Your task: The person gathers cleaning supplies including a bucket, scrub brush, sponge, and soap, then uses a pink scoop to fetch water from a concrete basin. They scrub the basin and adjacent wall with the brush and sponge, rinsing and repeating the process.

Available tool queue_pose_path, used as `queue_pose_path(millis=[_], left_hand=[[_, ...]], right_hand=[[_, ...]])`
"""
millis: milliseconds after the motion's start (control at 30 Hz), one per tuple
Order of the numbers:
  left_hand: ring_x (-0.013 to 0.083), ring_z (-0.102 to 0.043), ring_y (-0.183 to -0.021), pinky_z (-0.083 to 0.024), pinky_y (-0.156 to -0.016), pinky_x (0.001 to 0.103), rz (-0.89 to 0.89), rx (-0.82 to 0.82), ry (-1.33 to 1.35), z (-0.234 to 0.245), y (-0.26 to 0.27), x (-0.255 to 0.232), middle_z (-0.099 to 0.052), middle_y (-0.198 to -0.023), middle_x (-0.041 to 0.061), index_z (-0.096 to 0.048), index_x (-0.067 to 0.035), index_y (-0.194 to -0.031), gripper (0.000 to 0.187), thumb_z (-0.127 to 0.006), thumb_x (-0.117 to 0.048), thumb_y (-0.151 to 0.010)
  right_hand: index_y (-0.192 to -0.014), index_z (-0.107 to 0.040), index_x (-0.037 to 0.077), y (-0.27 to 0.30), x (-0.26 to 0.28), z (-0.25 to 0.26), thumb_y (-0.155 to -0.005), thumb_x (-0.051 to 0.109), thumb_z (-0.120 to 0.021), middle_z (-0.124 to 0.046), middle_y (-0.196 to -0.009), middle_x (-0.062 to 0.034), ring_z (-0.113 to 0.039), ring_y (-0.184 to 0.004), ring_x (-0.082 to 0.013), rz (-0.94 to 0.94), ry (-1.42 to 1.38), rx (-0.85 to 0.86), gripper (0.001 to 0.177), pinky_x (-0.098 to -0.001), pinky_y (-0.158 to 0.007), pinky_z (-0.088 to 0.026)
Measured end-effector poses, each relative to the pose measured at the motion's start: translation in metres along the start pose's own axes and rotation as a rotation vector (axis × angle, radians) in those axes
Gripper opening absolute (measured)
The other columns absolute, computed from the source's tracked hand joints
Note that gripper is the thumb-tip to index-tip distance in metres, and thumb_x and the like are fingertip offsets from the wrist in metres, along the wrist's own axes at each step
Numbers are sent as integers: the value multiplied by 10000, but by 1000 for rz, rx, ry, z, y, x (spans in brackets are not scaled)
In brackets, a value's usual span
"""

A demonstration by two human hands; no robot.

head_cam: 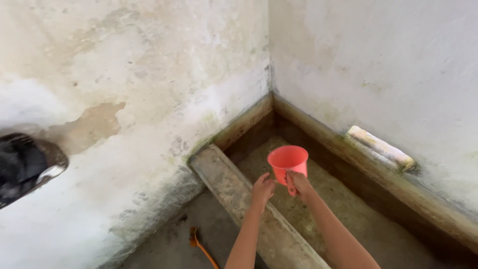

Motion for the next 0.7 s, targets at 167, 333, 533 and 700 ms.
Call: queue_pose_path(millis=[167,333,533,700], left_hand=[[298,-609,-1306,-541,-1050,453,-64,0,-145,-11,-5,2,-609,-1430,131,-498,-166,-1508,611,-712,-261,-943],[305,-591,-1318,-537,-1043,482,-130,63,-265,-38,1,-17,-619,-1418,105,-544,-189,-1465,571,-718,-319,-937],[370,-639,-1240,-554,-985,506,-320,190,-358,-78,92,-82,-621,-1387,168,-586,-149,-1403,478,-648,-248,-939],[407,-674,-1175,-571,-958,508,-495,313,-385,-117,138,-80,-655,-1317,210,-648,-130,-1299,358,-654,-181,-944]], right_hand=[[-1045,-601,33,-5,-22,62,-959,554,-542,-552,-1156,-254,-548,-1185,-389,9,555,-114,532,-522,-1039,-477],[-1419,-464,10,69,52,93,-889,662,-646,-504,-1450,-369,-506,-1370,-502,170,888,-310,860,-560,-1175,-402],[-1431,-536,80,163,84,155,-942,367,-682,-615,-1410,-237,-575,-1337,-355,287,381,-367,585,-488,-1095,-458],[-1428,-533,126,243,65,202,-941,303,-679,-684,-1321,-158,-610,-1293,-310,318,248,-561,538,-487,-1056,-485]])
Point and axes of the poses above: each hand's wrist, its own y-axis away from the middle knuckle, its own z-axis out of the back of the hand, x = y × z, the point moved 1 cm from there along -y, towards the middle knuckle
